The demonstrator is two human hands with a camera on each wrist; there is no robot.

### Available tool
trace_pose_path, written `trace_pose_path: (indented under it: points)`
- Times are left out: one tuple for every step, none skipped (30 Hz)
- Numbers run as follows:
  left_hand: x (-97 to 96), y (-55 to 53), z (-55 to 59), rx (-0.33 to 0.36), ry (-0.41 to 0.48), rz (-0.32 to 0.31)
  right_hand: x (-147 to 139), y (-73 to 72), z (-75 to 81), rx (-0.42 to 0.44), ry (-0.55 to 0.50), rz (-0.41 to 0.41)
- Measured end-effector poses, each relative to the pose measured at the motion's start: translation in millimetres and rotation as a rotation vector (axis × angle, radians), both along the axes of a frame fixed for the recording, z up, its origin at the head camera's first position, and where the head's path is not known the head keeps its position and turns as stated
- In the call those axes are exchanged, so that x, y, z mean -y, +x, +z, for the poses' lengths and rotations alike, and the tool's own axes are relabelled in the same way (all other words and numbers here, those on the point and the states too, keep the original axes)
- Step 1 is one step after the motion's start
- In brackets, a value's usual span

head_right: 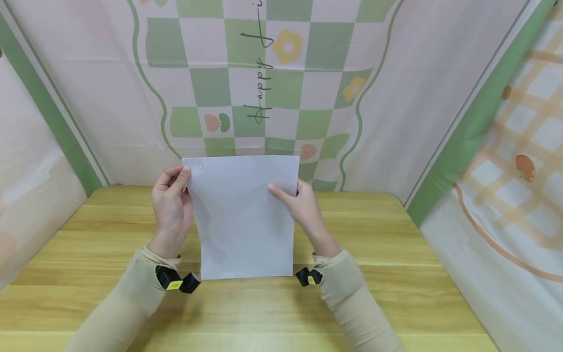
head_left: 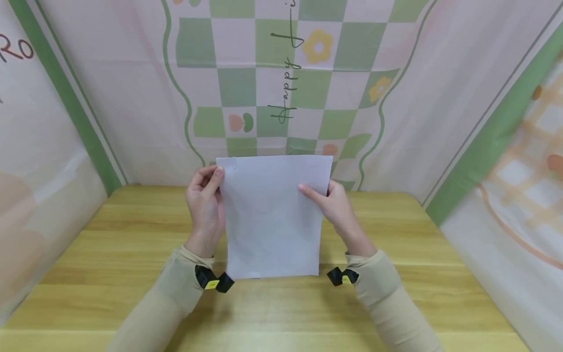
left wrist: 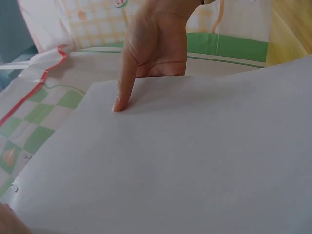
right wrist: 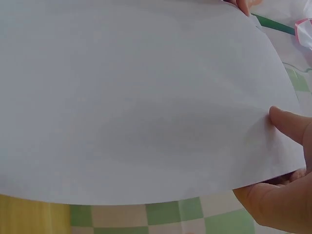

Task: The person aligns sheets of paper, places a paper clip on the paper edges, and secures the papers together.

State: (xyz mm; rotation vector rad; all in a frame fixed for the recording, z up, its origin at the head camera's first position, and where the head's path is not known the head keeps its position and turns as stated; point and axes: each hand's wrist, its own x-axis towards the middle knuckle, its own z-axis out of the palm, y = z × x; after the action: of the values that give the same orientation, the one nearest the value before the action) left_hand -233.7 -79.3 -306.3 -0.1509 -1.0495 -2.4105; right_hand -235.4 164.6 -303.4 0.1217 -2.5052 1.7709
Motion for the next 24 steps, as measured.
trace_pose_path:
  points:
    - [-0.1, -0.2, -0.1, 0.0, 0.002, 0.001, 0, 0.0, -1.5, 0.018, -0.01, 0.005]
    - [-0.1, -0.5, -0.2, 0.002, 0.001, 0.002, 0, 0.2, -2.7, 0.032, -0.019, 0.01]
    - [-0.2, -0.5, 0.1, 0.003, 0.004, 0.003, 0, 0.4, -4.0, 0.043, -0.026, 0.015]
    - [-0.1, -0.7, 0.2, 0.005, 0.007, 0.003, 0, 0.6, -5.0, 0.051, -0.028, 0.02]
    - [0.1, -0.9, 0.2, 0.008, 0.008, 0.005, 0, 1.0, -5.9, 0.059, -0.028, 0.024]
    - [0.3, -1.0, 0.1, 0.01, 0.009, 0.006, 0, 1.2, -6.7, 0.062, -0.025, 0.028]
    - [0.5, -1.1, 0.1, 0.013, 0.011, 0.006, 0, 1.4, -7.4, 0.066, -0.022, 0.032]
    - [0.7, -1.2, 0.3, 0.015, 0.012, 0.007, 0, 1.7, -8.2, 0.068, -0.016, 0.033]
    - [0.8, -1.4, 0.4, 0.016, 0.015, 0.008, 0, 2.0, -8.9, 0.071, -0.01, 0.033]
    - [1.0, -1.5, 0.4, 0.018, 0.014, 0.008, 0, 2.3, -9.6, 0.073, -0.006, 0.035]
    - [1.1, -1.6, 0.5, 0.018, 0.015, 0.008, 0, 2.5, -10.3, 0.074, -0.006, 0.035]
    - [1.1, -1.8, 0.7, 0.018, 0.017, 0.007, 1, 2.6, -11.2, 0.074, -0.009, 0.035]
    - [1.1, -2.0, 0.9, 0.018, 0.019, 0.007, 1, 2.8, -12.2, 0.074, -0.011, 0.035]
    - [1.1, -2.1, 0.9, 0.016, 0.021, 0.008, 1, 2.9, -13.0, 0.071, -0.014, 0.034]
    - [1.0, -2.1, 0.9, 0.015, 0.022, 0.009, 2, 2.9, -13.9, 0.069, -0.019, 0.036]
    - [0.9, -2.2, 0.8, 0.012, 0.025, 0.009, 2, 2.8, -14.8, 0.065, -0.025, 0.037]
    - [0.8, -2.3, 0.6, 0.008, 0.029, 0.009, 3, 2.6, -15.7, 0.06, -0.031, 0.039]
    - [0.7, -2.3, 0.4, 0.005, 0.032, 0.009, 3, 2.6, -16.6, 0.055, -0.036, 0.04]
    - [0.6, -2.4, 0.1, 0.001, 0.036, 0.009, 3, 2.6, -17.1, 0.049, -0.042, 0.044]
    - [0.5, -2.4, -0.2, -0.003, 0.038, 0.008, 3, 2.7, -17.5, 0.043, -0.049, 0.049]
    - [0.5, -2.4, -0.6, -0.005, 0.037, 0.006, 3, 2.9, -17.8, 0.038, -0.052, 0.054]
    - [0.6, -2.5, -0.9, -0.007, 0.034, 0.005, 2, 3.2, -18.0, 0.034, -0.056, 0.058]
    - [0.7, -2.7, -1.4, -0.008, 0.03, 0.003, 2, 3.4, -18.1, 0.029, -0.06, 0.063]
    - [0.7, -2.6, -1.6, -0.006, 0.024, 0.002, 2, 3.6, -18.1, 0.026, -0.064, 0.067]
